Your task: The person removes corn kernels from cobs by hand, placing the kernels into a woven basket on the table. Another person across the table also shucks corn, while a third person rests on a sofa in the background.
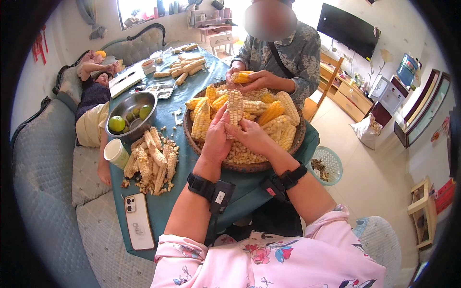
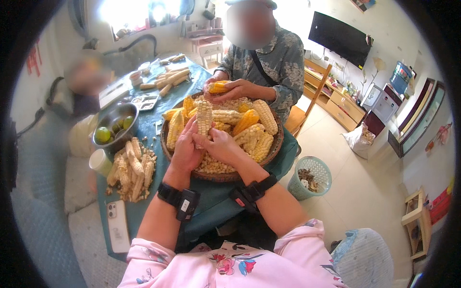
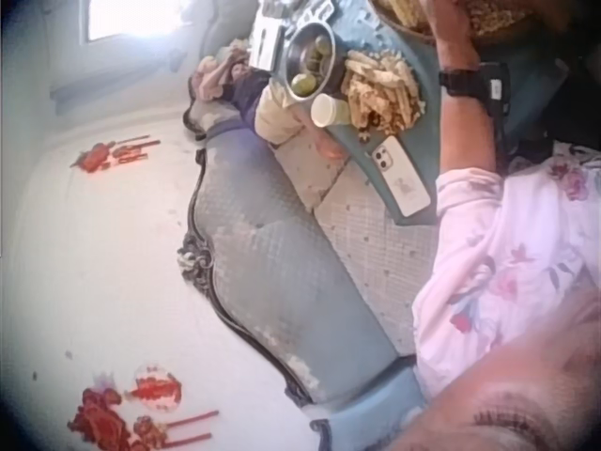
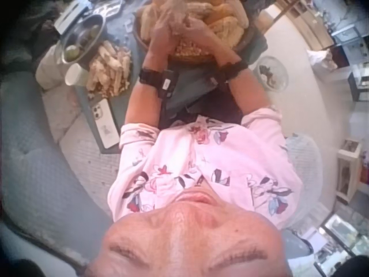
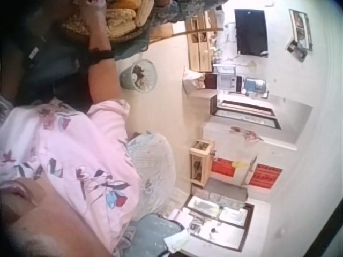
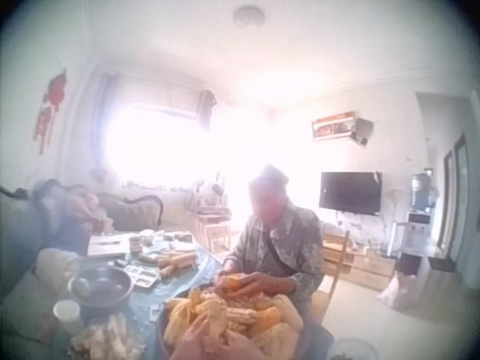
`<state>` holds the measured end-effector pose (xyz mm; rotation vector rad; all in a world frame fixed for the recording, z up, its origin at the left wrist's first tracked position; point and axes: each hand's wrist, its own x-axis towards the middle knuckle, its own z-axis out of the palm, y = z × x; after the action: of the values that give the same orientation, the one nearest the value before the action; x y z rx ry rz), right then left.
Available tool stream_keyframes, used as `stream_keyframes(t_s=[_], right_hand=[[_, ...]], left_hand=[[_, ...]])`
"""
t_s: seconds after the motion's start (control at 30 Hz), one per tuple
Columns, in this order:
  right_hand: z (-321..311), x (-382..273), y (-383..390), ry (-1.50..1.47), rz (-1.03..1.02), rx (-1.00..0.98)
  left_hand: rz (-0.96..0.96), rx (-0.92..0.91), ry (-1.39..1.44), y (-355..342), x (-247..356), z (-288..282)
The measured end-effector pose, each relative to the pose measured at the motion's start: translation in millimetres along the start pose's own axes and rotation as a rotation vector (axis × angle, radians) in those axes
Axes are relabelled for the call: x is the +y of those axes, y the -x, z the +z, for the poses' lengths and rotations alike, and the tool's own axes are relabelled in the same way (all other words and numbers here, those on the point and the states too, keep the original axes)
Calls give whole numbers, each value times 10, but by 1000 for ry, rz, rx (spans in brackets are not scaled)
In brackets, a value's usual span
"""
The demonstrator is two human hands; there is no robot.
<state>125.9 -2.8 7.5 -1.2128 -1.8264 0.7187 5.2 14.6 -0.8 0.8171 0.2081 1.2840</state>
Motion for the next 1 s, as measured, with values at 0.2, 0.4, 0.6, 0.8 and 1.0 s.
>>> stream_keyframes(t_s=[0.2, 0.4, 0.6, 0.8, 1.0], right_hand=[[-59, -142, 61, -107, 46, -93], [-27, 82, 48, -263, -5, -111], [-73, 51, 44, -504, 208, -182], [15, 63, 23, -469, 115, -77], [-39, 49, 47, -471, 164, -139]], left_hand=[[-5, -21, -29, 16, -4, -12], [13, -50, -29, 8, -4, -10], [-6, -38, 15, 15, 33, -24], [-3, 29, -35, -4, -32, 19], [-6, 36, 27, -3, 9, -10]])
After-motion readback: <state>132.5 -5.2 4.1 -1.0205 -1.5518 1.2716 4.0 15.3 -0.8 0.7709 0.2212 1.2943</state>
